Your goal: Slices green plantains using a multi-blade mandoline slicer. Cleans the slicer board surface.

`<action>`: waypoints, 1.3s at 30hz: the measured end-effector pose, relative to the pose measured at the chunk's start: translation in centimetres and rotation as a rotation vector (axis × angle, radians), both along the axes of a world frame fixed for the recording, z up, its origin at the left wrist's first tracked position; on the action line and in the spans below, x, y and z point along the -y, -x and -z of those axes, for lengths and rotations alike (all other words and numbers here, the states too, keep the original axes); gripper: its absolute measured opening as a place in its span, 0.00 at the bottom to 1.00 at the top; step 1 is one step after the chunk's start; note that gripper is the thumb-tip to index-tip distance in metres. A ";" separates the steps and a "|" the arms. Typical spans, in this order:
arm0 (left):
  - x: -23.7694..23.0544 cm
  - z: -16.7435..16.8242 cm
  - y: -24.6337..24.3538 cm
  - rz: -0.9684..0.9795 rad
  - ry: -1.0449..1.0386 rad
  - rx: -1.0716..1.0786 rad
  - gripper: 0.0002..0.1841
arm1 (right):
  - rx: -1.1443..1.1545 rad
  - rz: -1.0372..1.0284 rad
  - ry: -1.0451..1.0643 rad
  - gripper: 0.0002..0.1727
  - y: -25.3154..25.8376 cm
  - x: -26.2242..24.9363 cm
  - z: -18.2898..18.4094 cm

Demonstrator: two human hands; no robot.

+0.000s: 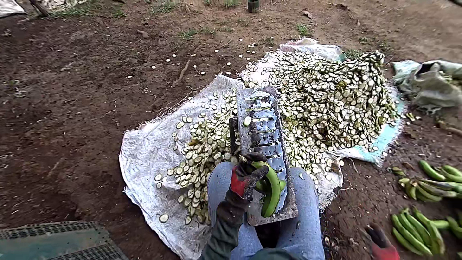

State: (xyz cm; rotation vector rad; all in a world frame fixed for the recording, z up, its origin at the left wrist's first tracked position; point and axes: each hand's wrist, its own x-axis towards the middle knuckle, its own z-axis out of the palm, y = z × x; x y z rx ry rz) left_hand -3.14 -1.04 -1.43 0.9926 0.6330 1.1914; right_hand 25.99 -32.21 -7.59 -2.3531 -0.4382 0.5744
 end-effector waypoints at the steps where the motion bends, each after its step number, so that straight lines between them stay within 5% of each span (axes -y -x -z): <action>1: 0.3 -0.4 -0.3 0.034 -0.024 -0.019 0.19 | -0.058 -0.132 -0.289 0.35 1.7 -5.3 -1.3; 3: 1.0 -1.6 -0.8 0.063 -0.043 -0.067 0.19 | -0.230 -0.520 -0.620 0.39 7.0 -15.0 -5.1; 5: 1.8 -3.0 -0.8 0.020 -0.023 -0.117 0.23 | -0.316 -0.876 -0.638 0.43 11.7 -21.2 -8.3; 8: 1.2 -3.3 1.3 -0.031 -0.014 -0.229 0.41 | -0.170 -1.037 -0.649 0.33 13.9 -25.5 -10.4; 11: -0.2 -3.6 3.5 -0.047 0.023 -0.376 0.46 | 0.388 -0.910 -0.862 0.25 13.8 -27.4 -10.7; 15: -0.2 -2.8 2.2 -0.175 0.082 -0.213 0.31 | 0.648 -0.763 -1.023 0.22 15.7 -27.9 -7.0; 20: 0.0 -3.8 0.0 -0.177 0.099 -0.254 0.30 | 0.320 -0.835 -1.017 0.25 17.2 -25.4 -3.4; 23: -1.0 -2.7 -0.9 -0.096 -0.003 -0.267 0.33 | 0.047 -0.992 -0.787 0.59 16.3 -24.8 -3.9; 25: -1.8 -1.2 -1.3 0.027 -0.097 -0.234 0.38 | 0.022 -0.865 -0.718 0.67 16.1 -25.8 -3.1; 28: -2.2 0.3 -1.1 0.150 -0.190 -0.274 0.49 | -0.070 -0.659 -0.829 0.69 15.6 -28.0 -1.1; 31: -2.2 2.7 0.2 0.139 -0.277 -0.650 0.59 | -0.187 -0.617 -0.821 0.65 14.8 -29.1 -1.2; 35: -1.9 3.2 -0.3 0.186 -0.211 -0.938 0.56 | -0.422 -0.614 -0.831 0.49 13.6 -29.5 -2.0; 37: -1.2 3.1 -0.5 0.029 -0.192 -0.856 0.44 | -0.452 -0.635 -0.909 0.42 13.4 -28.6 -2.7; 39: -1.1 4.0 -0.5 -0.185 -0.283 -0.475 0.34 | -0.438 -0.600 -1.069 0.40 13.6 -27.6 -4.4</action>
